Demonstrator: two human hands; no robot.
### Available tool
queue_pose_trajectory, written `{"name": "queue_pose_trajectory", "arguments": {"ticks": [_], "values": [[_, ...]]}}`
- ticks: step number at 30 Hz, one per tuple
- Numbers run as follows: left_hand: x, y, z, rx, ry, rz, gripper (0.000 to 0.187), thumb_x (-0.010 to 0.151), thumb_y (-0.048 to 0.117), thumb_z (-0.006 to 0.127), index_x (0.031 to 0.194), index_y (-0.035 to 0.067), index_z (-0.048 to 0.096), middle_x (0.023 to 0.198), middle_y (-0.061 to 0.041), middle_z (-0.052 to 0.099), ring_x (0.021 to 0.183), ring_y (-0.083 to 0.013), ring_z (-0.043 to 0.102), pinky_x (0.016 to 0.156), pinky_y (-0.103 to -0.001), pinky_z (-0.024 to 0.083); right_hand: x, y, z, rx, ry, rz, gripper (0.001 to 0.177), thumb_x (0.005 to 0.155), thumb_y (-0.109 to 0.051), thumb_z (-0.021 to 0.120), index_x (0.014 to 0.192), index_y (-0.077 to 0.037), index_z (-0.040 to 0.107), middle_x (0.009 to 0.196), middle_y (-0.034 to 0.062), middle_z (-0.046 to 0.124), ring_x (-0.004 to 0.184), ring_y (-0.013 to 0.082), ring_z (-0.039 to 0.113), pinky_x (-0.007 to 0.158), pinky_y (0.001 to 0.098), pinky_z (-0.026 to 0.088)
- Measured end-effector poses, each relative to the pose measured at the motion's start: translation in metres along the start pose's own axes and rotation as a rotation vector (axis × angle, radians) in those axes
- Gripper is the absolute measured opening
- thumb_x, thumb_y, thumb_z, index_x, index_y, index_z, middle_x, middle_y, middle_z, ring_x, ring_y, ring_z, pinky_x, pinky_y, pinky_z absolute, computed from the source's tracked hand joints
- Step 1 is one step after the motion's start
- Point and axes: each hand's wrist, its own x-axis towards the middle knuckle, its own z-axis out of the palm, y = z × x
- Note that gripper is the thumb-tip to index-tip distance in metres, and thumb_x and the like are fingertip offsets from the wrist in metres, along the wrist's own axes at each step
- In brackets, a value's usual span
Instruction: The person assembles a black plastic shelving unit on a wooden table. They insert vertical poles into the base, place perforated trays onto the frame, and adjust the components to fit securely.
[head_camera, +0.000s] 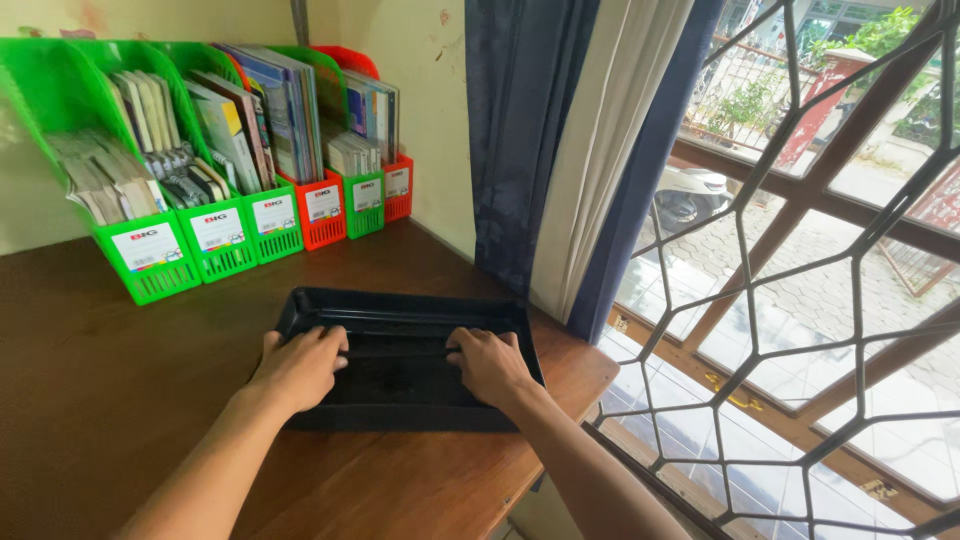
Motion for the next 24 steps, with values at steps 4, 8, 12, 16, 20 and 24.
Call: {"name": "queue_pose_trajectory", "arguments": {"ticks": [4, 8, 12, 16, 20, 24], "values": [[-0.013, -0.023, -0.006, -0.035, 0.229, 0.189, 0.025, 0.089, 0.008, 0.059, 0.113, 0.013, 0.059, 0.108, -0.002, 0.074, 0.108, -0.0226, 0.068, 0.093, -0.045, 0.049, -0.005, -0.011, -0.012, 0.042, 0.149, -0.125, 0.021, 0.098, -0.022, 0.061, 0.117, -0.013, 0.067, 0.113, 0.0095, 0.072, 0.111, 0.0303, 0.065, 0.101, 0.0481, 0.040], [-0.040, -0.039, -0.022, 0.030, 0.422, 0.204, 0.020, 0.090, 0.009, 0.059, 0.109, 0.012, 0.062, 0.107, -0.004, 0.072, 0.108, -0.0261, 0.066, 0.092, -0.044, 0.049, -0.009, -0.041, -0.023, 0.061, 0.313, -0.291, 0.017, 0.098, -0.016, 0.059, 0.113, -0.010, 0.065, 0.107, 0.0102, 0.070, 0.108, 0.0310, 0.065, 0.096, 0.0457, 0.042], [-0.089, -0.061, -0.040, 0.036, 0.519, 0.198, 0.018, 0.093, 0.013, 0.060, 0.110, 0.011, 0.063, 0.110, -0.004, 0.072, 0.108, -0.0252, 0.066, 0.089, -0.044, 0.049, -0.013, -0.077, -0.026, 0.086, 0.412, -0.441, 0.016, 0.099, -0.013, 0.058, 0.114, -0.008, 0.063, 0.102, 0.0103, 0.067, 0.100, 0.0316, 0.065, 0.091, 0.0422, 0.046], [-0.154, -0.094, -0.054, 0.068, 0.670, 0.185, 0.022, 0.093, 0.017, 0.060, 0.114, 0.010, 0.063, 0.113, -0.006, 0.072, 0.108, -0.0263, 0.066, 0.087, -0.044, 0.049, -0.011, -0.127, -0.016, 0.087, 0.419, -0.562, 0.018, 0.098, -0.013, 0.061, 0.115, -0.008, 0.064, 0.100, 0.0106, 0.066, 0.095, 0.0324, 0.065, 0.084, 0.0433, 0.049], [-0.235, -0.134, -0.055, 0.181, 0.624, 0.069, 0.022, 0.095, 0.019, 0.058, 0.115, 0.010, 0.063, 0.112, -0.005, 0.073, 0.107, -0.0252, 0.067, 0.088, -0.043, 0.049, -0.018, -0.184, 0.010, 0.135, 0.415, -0.741, 0.019, 0.097, -0.014, 0.064, 0.115, -0.008, 0.064, 0.099, 0.0103, 0.067, 0.094, 0.0329, 0.065, 0.083, 0.0440, 0.050], [-0.312, -0.168, -0.065, 0.234, 0.570, -0.068, 0.025, 0.097, 0.021, 0.058, 0.119, 0.009, 0.063, 0.108, -0.007, 0.073, 0.104, -0.0260, 0.067, 0.088, -0.043, 0.049, -0.025, -0.250, 0.026, 0.201, 0.385, -0.860, 0.020, 0.096, -0.013, 0.064, 0.115, -0.007, 0.064, 0.097, 0.0091, 0.069, 0.094, 0.0313, 0.067, 0.083, 0.0432, 0.051]]}}
